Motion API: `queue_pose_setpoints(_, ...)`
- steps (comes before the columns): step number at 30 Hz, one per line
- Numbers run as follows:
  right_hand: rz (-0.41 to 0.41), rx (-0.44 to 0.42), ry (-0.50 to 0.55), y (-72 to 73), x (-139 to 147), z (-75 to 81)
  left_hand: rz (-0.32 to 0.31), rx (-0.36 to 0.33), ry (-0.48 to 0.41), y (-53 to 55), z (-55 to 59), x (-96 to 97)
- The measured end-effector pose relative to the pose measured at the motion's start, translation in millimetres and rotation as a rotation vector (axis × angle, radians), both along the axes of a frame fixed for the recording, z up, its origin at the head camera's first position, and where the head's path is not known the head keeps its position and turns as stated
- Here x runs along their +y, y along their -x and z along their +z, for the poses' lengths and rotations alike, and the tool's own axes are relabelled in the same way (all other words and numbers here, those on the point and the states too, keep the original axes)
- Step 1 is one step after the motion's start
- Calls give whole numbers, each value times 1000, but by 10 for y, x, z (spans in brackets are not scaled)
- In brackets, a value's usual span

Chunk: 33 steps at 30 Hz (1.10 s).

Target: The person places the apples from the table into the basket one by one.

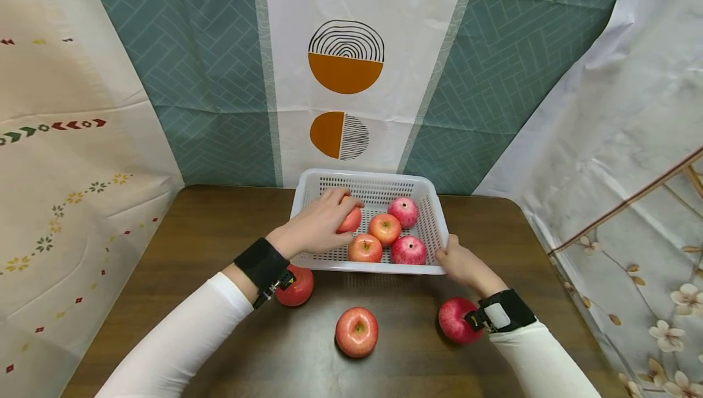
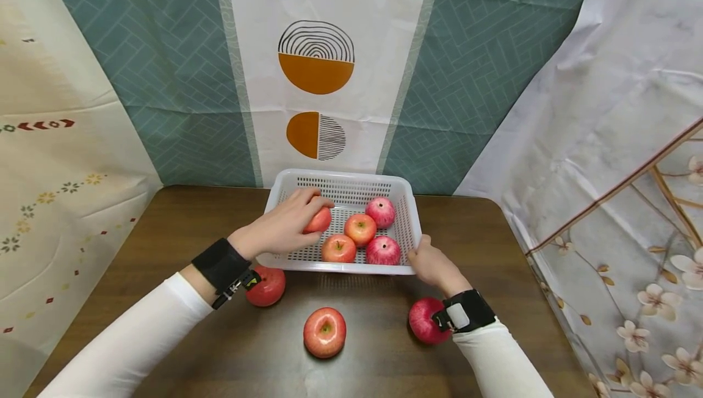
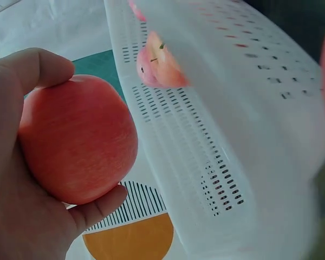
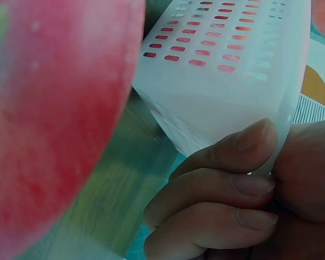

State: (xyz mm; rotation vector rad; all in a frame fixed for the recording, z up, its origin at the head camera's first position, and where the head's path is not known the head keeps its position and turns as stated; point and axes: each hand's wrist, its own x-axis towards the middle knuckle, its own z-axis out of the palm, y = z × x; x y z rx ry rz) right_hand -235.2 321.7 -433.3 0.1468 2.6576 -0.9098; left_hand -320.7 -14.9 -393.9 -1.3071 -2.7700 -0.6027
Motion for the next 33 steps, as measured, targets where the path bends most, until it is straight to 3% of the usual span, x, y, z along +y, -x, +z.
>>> queue_pose_setpoints(10,2,-2,11,-10,18,22,35,-100,96,271,84,316)
queue_pose_setpoints(19,3,13,-2,-7,6,9,88,-191,158,468,26,462)
queue_pose_setpoints(28,-1,5,-20,-10,14,-13,96,-181,314,591,-154,546)
queue_pose_setpoints(33,2,11,-24,10,25,-19,82,-149,372,632,-193,623)
